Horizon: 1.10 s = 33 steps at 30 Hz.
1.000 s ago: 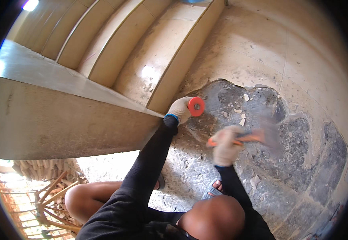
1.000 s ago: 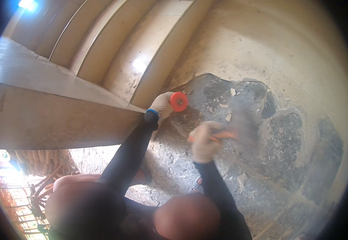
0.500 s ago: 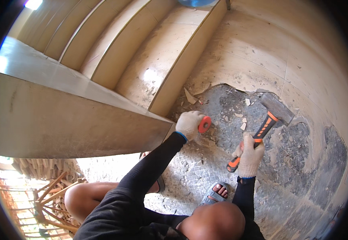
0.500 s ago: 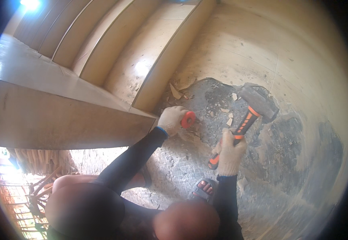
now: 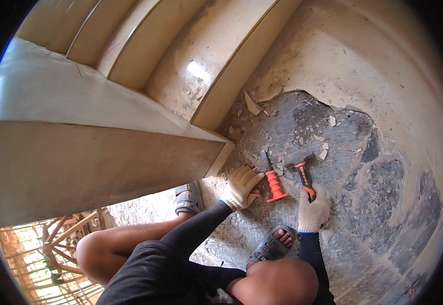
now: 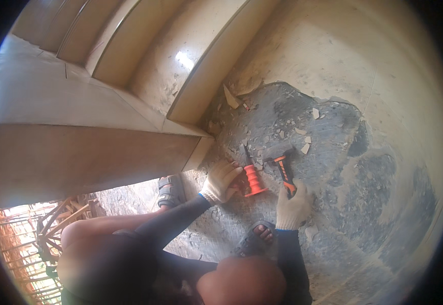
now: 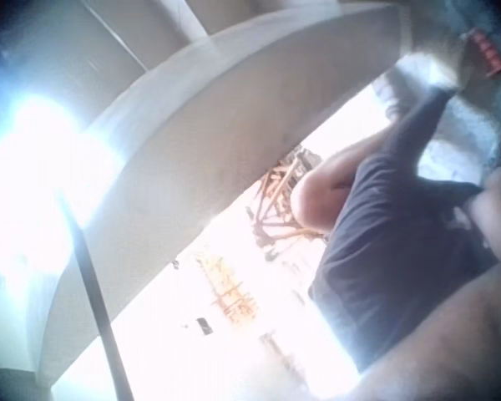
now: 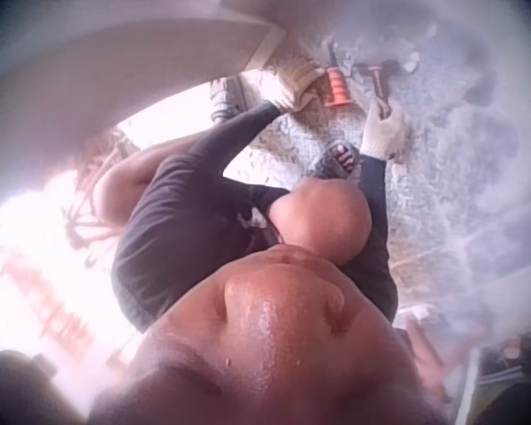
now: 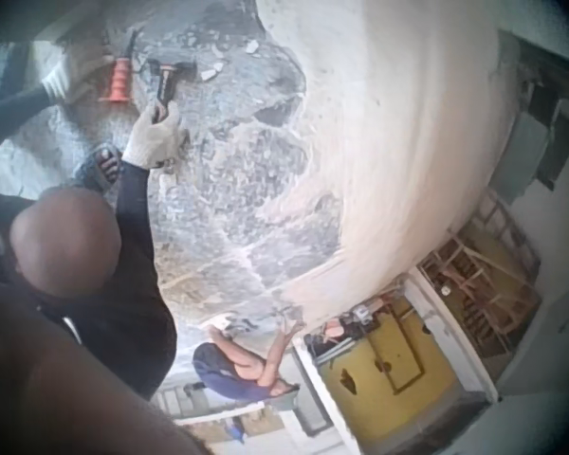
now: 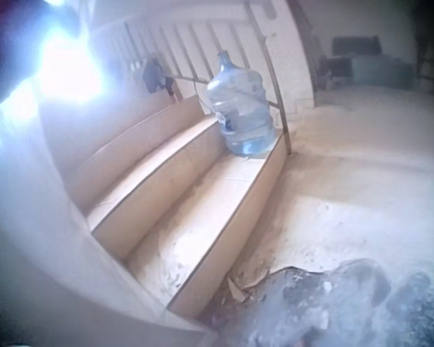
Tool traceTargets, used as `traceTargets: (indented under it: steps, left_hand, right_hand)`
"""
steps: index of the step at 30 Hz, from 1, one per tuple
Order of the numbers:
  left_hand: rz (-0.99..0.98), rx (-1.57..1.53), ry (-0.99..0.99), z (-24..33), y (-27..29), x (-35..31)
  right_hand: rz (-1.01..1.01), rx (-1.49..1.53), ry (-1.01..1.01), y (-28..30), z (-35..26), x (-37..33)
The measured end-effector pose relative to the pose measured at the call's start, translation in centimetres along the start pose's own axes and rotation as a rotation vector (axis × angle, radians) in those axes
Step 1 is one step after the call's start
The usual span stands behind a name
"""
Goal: The person uses a hammer and chisel to break and remove floor tiles near a staircase. They repeatedly strike the tiles, pry up fragments, and clear debris by hand.
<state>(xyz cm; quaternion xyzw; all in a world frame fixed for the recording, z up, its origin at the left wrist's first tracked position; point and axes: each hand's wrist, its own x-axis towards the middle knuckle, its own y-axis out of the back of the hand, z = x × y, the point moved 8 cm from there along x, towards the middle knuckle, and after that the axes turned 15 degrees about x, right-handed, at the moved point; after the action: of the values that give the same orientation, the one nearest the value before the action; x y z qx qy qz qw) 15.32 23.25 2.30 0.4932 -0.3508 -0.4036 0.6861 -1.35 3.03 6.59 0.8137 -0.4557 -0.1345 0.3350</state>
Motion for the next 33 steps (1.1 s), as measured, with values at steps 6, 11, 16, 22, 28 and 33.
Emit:
traceTargets:
  steps: [6,11,16,22,28,33]
  left_hand:
    - [-0.012,0.059,-0.002,-0.6,-1.1,-0.2]
    - [0.080,-0.012,0.013,-0.9,-0.7,-0.3]
    - [0.114,-0.021,0.007,-1.3,-1.2,-0.4]
    - [0.042,-0.030,0.032,-1.7,-2.3,-1.1]
    - [0.034,-0.021,0.042,-1.8,-2.5,-1.3]
    - [0.082,0.044,0.006,-1.7,-2.3,-1.0]
  right_hand:
    - [-0.357,0.475,0.362,-8.9,-10.6,7.8]
    - [-0.652,0.170,0.757,-22.7,-17.2,10.7]
    - [-0.755,0.063,1.000,-27.3,-18.1,9.1]
    - [-0.855,0.017,1.033,-27.7,-18.2,9.3]
    - [-0.847,0.165,1.001,-27.0,-18.2,9.9]
    - [-0.909,0.055,0.952,-28.0,-17.1,8.9]
